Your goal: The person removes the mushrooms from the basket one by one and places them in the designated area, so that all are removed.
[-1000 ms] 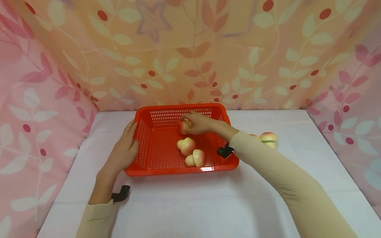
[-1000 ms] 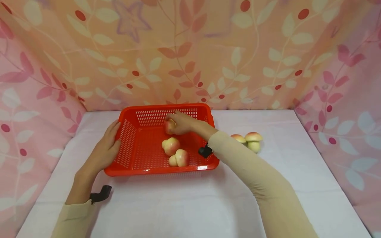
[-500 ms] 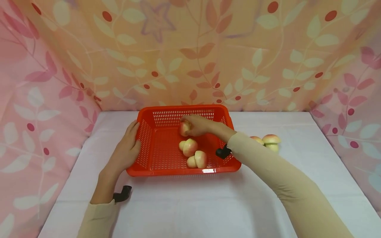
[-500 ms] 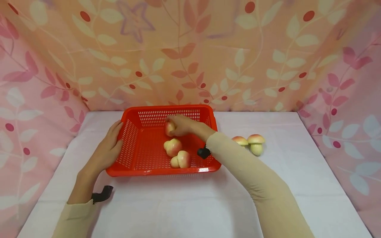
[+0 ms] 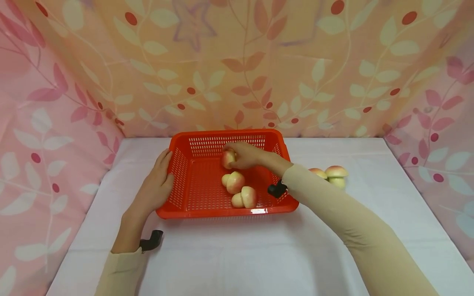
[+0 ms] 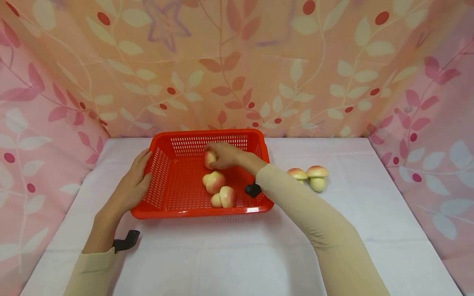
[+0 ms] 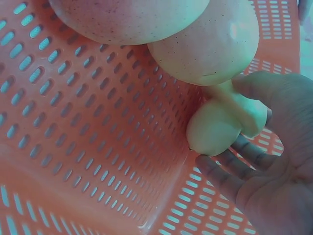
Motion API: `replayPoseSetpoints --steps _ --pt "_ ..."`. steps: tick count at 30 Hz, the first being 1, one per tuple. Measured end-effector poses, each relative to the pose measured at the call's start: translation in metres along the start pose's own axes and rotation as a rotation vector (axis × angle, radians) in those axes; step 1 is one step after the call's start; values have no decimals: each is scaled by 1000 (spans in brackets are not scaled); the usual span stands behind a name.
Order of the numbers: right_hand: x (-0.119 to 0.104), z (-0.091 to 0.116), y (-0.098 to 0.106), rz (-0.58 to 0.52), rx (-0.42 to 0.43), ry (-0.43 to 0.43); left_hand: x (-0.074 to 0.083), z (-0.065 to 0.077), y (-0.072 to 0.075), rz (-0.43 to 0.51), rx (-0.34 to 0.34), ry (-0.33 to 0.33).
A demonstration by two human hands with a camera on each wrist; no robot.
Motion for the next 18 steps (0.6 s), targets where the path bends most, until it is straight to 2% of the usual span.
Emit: replayPoseSetpoints --steps 7,18 --pt "-1 0 -1 2 -2 -6 -2 1 0 0 -2 8" --pt "-1 5 11 -1 43 -3 -1 -5 -3 12 -12 -11"
Point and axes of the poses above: each hand's wrist, its own z-axis away from the middle knuckle, its own y-axis out of the back of the hand, x = y × z, the point moved 10 cm from there along -z, towards the middle knuckle, and after that the axes turned 12 degrees about z, right-handed, at the moved point
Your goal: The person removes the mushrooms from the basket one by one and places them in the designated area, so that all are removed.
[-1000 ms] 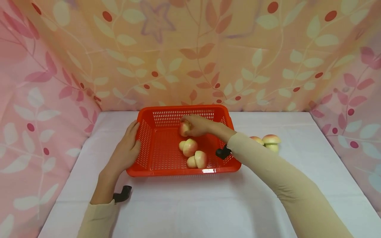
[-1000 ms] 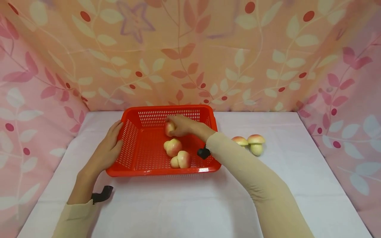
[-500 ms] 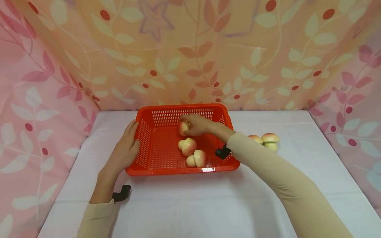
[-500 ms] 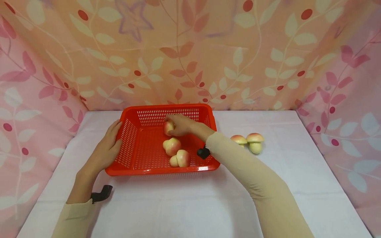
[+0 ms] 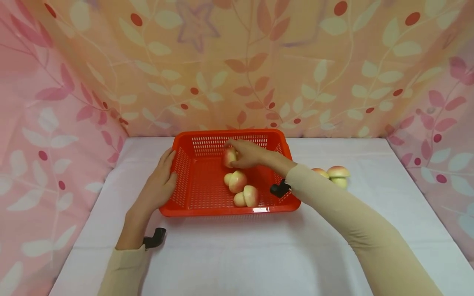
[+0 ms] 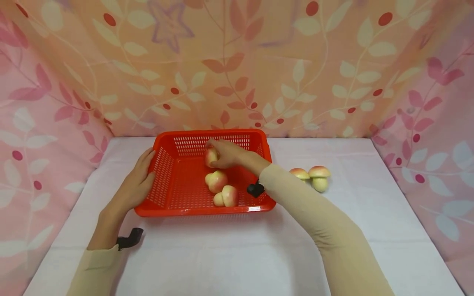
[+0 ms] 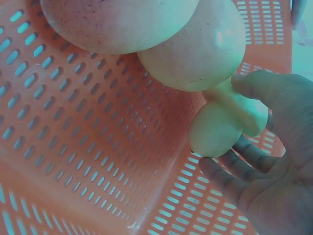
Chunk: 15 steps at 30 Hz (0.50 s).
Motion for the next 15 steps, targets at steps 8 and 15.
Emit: replayPoseSetpoints --steps 8,15 --pt "-3 11 10 -6 29 14 3 -2 1 2 -3 9" --pt "-2 21 18 2 46 -4 2 -3 2 6 -4 11"
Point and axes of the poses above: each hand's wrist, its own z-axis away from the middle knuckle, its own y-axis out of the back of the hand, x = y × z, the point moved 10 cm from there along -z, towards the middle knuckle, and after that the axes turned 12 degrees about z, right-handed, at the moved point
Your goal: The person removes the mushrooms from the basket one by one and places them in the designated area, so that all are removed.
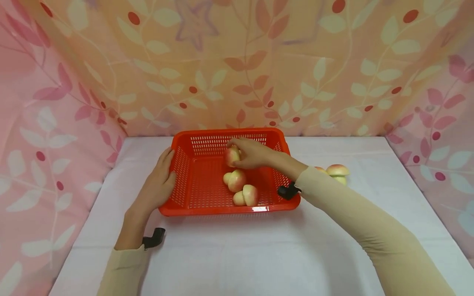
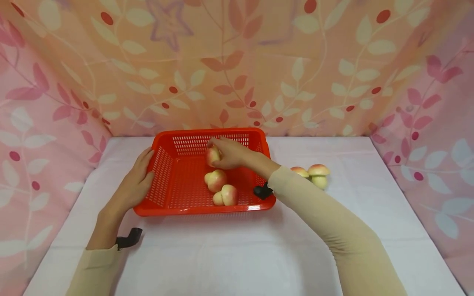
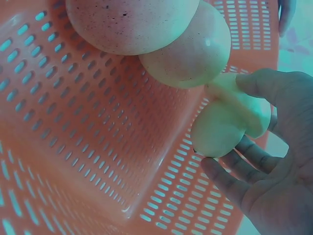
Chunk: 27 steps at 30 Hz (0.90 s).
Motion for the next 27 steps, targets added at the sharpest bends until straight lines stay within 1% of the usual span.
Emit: replayPoseSetpoints --steps 4,8,14,22,27 --pt "0 5 1 -4 8 2 -2 1 -2 10 -7 4" --pt "-10 12 0 -19 8 24 -5 5 -2 -8 -11 14" --pt "-22 17 2 -27 15 40 -3 7 1 -19 -7 2" --pt "-26 23 11 -34 34 39 -4 11 5 -5 -4 14" --pt "-26 25 13 -39 30 40 -5 12 4 0 4 15"
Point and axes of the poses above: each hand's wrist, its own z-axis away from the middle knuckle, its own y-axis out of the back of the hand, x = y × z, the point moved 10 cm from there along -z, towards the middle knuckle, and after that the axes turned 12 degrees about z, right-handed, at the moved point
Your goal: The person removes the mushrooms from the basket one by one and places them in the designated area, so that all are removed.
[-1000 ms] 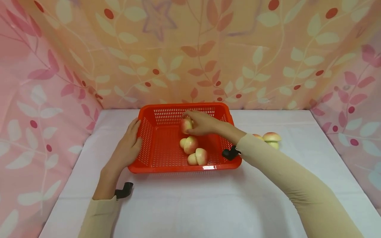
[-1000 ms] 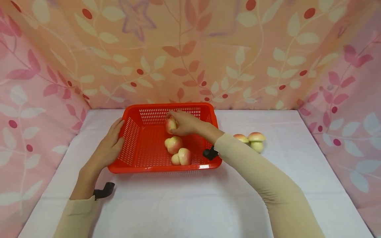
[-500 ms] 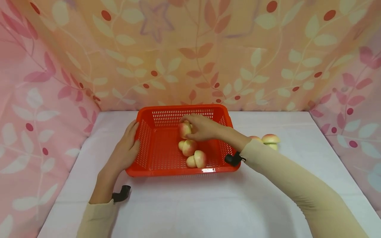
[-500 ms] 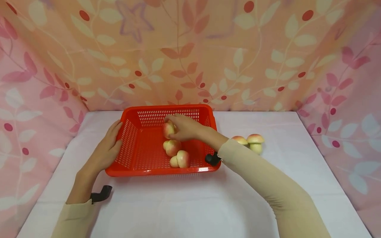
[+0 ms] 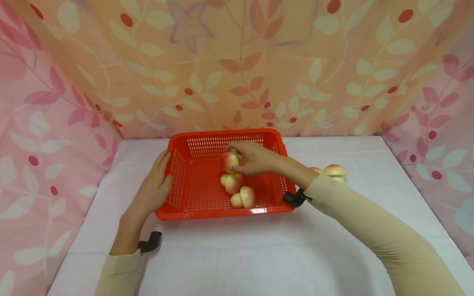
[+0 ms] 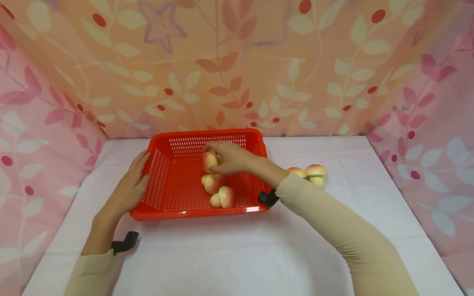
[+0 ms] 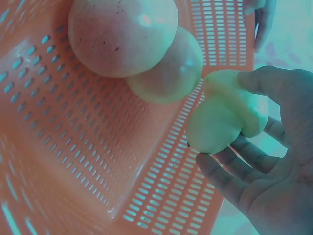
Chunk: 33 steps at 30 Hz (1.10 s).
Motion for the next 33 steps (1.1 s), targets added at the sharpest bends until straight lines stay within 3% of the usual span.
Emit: replayPoseSetpoints --steps 7,33 --pt "-2 6 3 -26 -3 -4 0 -3 -3 8 -1 1" --pt "-13 33 25 -72 119 0 -2 1 -4 -32 -45 34"
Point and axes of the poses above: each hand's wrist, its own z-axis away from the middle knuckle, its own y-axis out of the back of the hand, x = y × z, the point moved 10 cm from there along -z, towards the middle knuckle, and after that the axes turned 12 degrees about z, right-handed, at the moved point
